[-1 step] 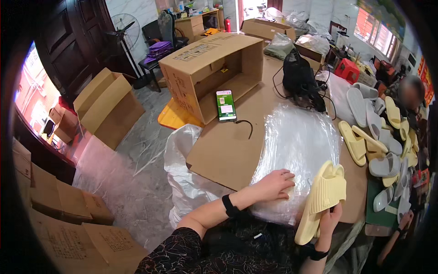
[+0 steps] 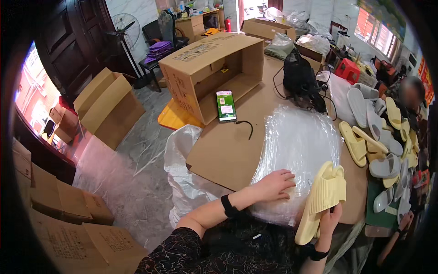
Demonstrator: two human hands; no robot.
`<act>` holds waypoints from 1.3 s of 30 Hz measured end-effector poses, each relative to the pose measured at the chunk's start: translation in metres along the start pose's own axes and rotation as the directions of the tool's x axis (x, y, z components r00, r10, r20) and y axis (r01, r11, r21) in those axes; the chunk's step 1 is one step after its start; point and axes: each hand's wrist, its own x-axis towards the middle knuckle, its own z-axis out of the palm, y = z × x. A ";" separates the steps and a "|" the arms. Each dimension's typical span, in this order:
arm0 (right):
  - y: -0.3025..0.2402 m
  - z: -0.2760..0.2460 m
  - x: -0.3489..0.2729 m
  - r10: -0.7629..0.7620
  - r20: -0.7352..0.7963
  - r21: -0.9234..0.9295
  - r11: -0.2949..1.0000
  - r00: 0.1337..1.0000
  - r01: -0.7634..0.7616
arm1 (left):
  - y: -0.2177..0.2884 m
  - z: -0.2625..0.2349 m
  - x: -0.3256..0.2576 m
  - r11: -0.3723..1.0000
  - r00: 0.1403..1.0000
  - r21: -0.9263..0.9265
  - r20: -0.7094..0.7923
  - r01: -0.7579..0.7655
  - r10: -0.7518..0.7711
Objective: The recorder is packing pairs of slides into clear plastic bags and placing them in a larger storage bag.
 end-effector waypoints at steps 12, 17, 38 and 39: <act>0.027 -0.002 0.013 0.090 -0.044 -0.161 0.982 0.995 -0.096 | -0.102 -0.129 -0.026 0.757 0.571 0.147 -0.749 0.637 -0.335; 0.026 0.003 0.014 0.067 -0.051 -0.221 0.972 0.996 -0.077 | -0.179 -0.165 -0.036 0.645 0.465 0.108 -0.782 0.756 -0.414; 0.029 0.013 0.011 0.169 -0.040 -0.419 0.892 0.985 -0.170 | -0.283 -0.161 -0.016 0.352 0.531 0.400 -0.571 0.846 -0.627; 0.028 0.013 0.011 0.157 -0.040 -0.415 0.896 0.987 -0.159 | -0.284 -0.160 -0.016 0.359 0.534 0.397 -0.572 0.844 -0.623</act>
